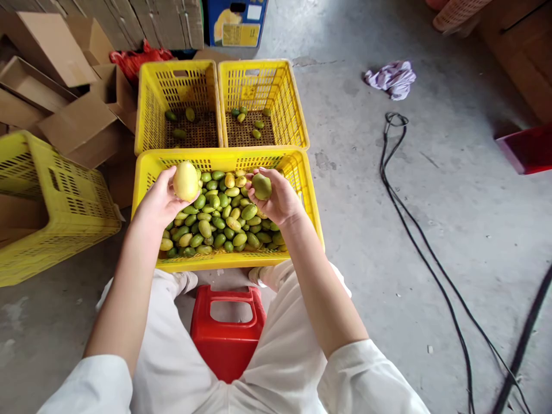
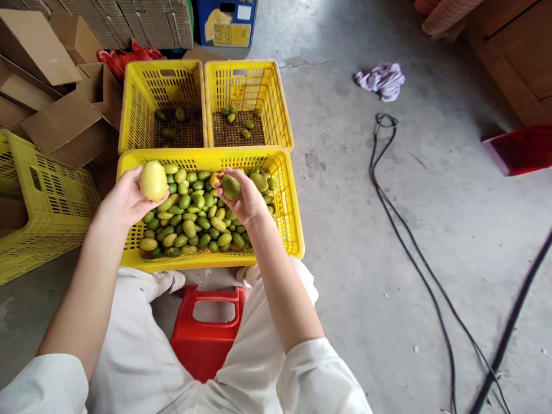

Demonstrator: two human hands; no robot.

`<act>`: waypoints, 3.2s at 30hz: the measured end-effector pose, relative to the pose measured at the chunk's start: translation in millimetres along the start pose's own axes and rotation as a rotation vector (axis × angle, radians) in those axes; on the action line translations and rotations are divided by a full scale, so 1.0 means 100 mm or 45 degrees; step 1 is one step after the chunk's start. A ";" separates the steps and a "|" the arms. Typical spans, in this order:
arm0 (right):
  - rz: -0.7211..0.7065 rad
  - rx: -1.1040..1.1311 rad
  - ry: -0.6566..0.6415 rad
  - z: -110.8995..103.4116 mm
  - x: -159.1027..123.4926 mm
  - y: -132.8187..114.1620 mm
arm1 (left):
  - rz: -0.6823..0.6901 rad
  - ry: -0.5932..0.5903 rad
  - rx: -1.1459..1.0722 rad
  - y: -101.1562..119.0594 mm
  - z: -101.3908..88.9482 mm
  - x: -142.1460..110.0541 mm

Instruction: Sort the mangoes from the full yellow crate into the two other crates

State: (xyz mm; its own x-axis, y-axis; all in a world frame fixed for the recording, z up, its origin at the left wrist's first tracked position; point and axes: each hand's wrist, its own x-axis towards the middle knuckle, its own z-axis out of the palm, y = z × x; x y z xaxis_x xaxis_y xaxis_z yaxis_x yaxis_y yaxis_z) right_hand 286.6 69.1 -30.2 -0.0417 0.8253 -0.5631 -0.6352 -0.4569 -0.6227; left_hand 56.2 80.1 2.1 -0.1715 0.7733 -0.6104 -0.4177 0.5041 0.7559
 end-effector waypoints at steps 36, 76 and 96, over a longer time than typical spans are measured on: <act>-0.080 -0.184 0.042 0.02 -0.01 0.02 | 0.048 0.008 -0.099 0.11 -0.06 -0.06; 0.003 0.021 -0.004 -0.03 0.09 -0.01 | 0.131 -0.118 0.116 0.00 -0.08 0.04; -0.047 -0.040 0.013 -0.05 0.07 -0.01 | -0.054 -0.014 -0.015 0.04 -0.07 0.09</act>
State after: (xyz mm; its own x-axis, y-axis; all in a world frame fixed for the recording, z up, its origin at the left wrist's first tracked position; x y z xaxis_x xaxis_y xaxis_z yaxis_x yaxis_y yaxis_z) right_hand 290.2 73.5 -36.2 -0.0110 0.8386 -0.5447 -0.6114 -0.4367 -0.6599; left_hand 47.1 86.6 -2.4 -0.1436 0.7555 -0.6392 -0.4348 0.5321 0.7266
